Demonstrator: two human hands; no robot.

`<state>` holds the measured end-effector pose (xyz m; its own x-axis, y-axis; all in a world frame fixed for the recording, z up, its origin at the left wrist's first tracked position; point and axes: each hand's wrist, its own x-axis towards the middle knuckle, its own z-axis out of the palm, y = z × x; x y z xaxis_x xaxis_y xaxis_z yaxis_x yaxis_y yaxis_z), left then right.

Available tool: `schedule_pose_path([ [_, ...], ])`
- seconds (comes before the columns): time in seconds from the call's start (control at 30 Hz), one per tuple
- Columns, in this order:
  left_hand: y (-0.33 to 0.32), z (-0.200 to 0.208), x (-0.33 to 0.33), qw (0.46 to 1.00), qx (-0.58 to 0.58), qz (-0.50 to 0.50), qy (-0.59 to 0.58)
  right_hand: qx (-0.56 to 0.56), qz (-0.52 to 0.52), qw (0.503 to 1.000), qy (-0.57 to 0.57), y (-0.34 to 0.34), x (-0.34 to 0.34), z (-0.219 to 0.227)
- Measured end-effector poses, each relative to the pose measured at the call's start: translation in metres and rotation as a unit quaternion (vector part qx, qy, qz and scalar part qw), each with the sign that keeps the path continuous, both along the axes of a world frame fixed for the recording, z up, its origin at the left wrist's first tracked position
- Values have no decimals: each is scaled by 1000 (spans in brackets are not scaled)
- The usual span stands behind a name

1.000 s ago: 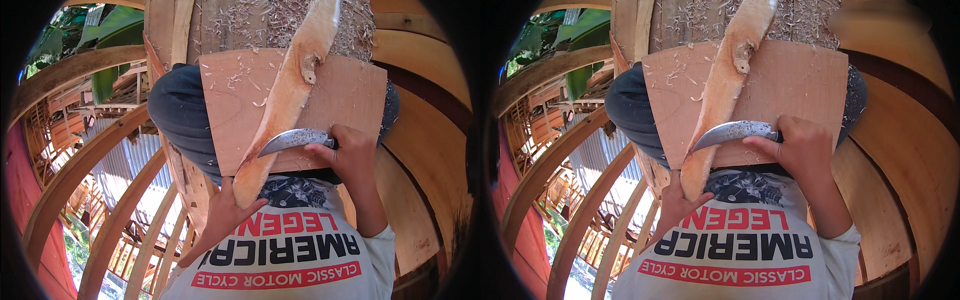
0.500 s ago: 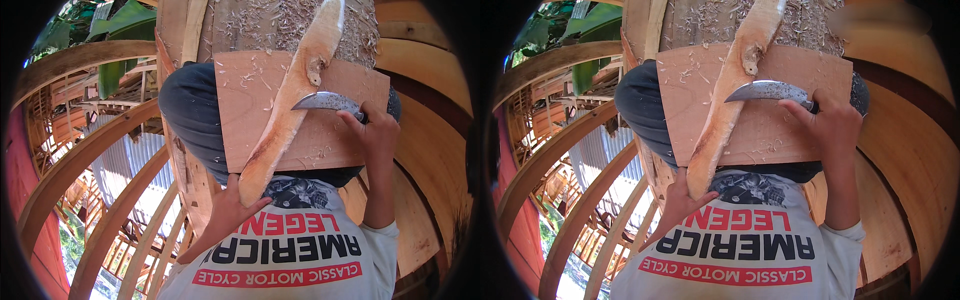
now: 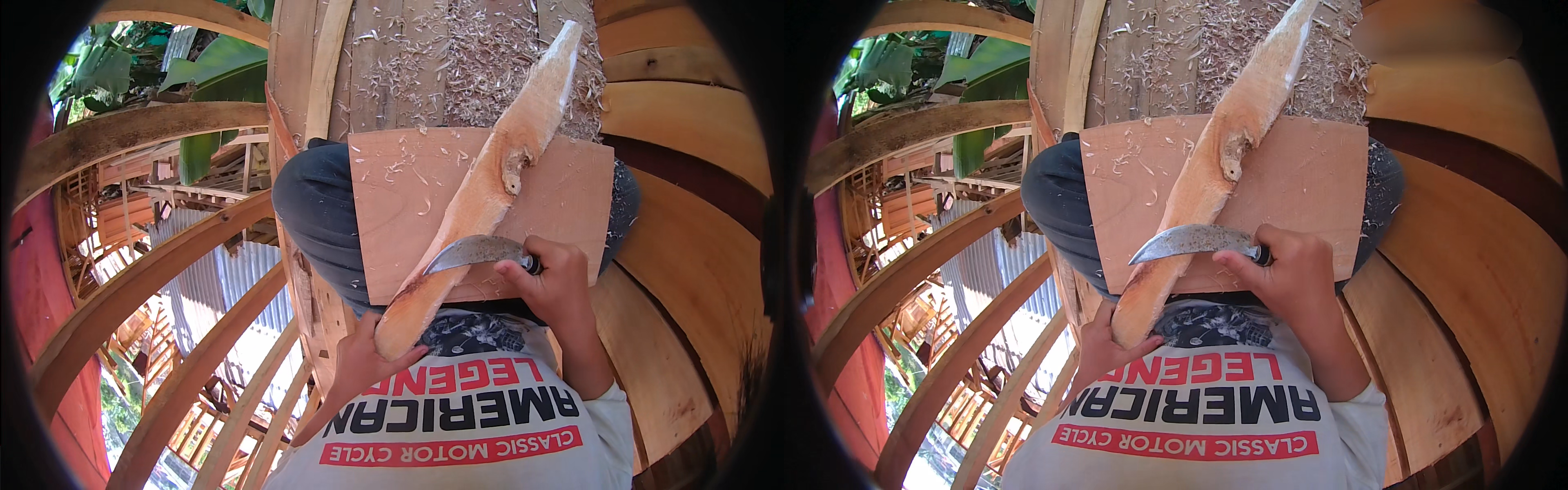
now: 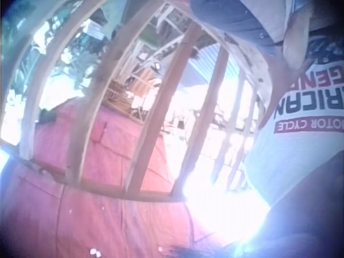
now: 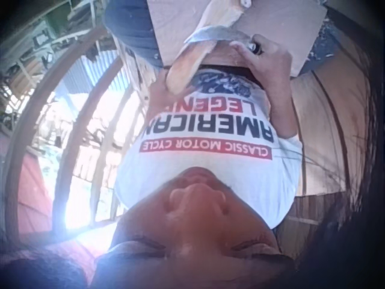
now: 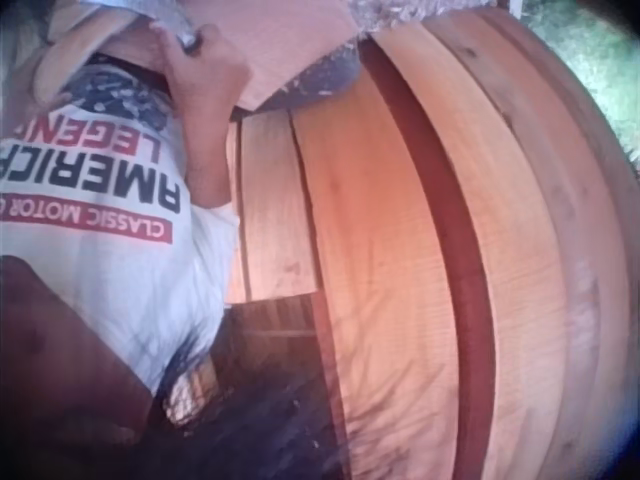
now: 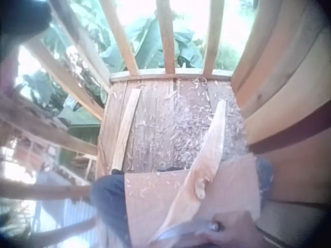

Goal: The person sits on the floor of a wooden structure and uses a curved knife to shave and shape a long wooden stick. They repeatedly scrape the surface to remove thin shavings, rotating the stick to work on different sides.

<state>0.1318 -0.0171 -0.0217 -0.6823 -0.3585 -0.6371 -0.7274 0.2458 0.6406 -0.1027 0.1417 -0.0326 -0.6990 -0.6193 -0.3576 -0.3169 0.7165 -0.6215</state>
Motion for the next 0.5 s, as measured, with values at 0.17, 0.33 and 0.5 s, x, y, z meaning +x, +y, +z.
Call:
schedule_pose_path([
  [0.17, -14, 40, -44, 997, -80, -2, -9, -167, -32, 981, -93, 4, -17, -13],
  [0.33, -22, 47, -103, 969, -205, -95, 97, -349, -115, 908, -203, -13, -11, -2],
  [0.5, -9, 50, -145, 946, -236, -145, 170, -436, -273, 799, -312, -9, -17, -1],
])
